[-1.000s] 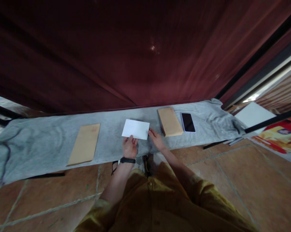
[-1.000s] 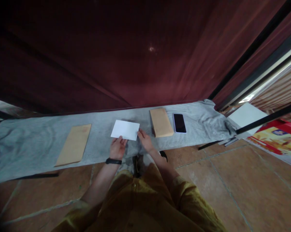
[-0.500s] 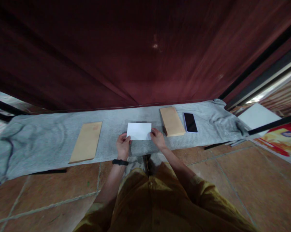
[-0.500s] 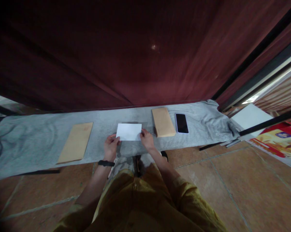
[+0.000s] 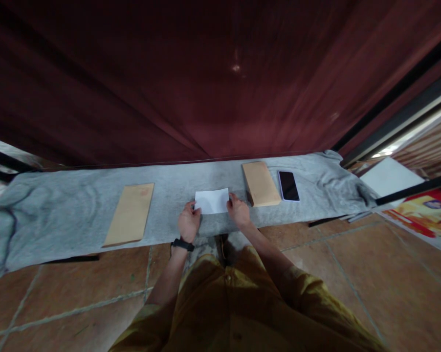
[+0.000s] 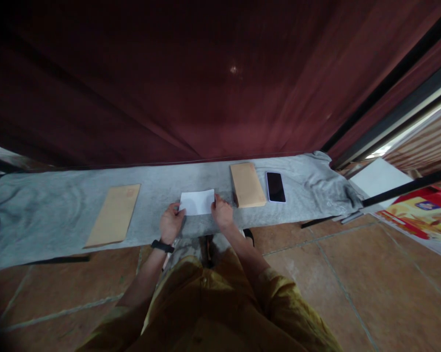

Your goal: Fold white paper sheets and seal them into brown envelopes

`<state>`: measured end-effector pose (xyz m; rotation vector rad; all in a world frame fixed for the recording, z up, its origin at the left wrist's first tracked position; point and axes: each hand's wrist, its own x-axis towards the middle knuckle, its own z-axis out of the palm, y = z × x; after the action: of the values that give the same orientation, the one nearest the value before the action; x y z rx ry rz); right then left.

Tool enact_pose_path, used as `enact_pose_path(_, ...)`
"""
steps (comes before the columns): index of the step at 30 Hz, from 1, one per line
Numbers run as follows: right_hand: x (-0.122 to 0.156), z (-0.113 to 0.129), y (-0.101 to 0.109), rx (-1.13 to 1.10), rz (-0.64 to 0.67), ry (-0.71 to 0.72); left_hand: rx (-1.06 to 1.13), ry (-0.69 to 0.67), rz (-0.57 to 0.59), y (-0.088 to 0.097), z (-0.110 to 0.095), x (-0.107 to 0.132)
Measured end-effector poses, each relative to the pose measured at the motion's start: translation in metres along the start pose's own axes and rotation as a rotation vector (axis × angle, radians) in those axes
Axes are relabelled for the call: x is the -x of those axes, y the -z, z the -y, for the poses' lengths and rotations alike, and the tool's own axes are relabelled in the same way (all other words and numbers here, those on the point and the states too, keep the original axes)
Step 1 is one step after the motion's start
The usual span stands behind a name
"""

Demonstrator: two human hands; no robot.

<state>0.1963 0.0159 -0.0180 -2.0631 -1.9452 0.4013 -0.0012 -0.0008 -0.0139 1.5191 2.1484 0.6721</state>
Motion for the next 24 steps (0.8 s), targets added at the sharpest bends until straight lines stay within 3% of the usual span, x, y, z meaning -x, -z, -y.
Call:
enact_pose_path(21,0.003,-0.004,-0.005,0.067,-0.053,0.144,-0.184,-0.037,0.044,0.002,-0.007,0.01)
enact_pose_path(24,0.009,-0.003,-0.009,0.036,-0.067,0.217,-0.202,-0.028,0.041,0.001,-0.008,0.012)
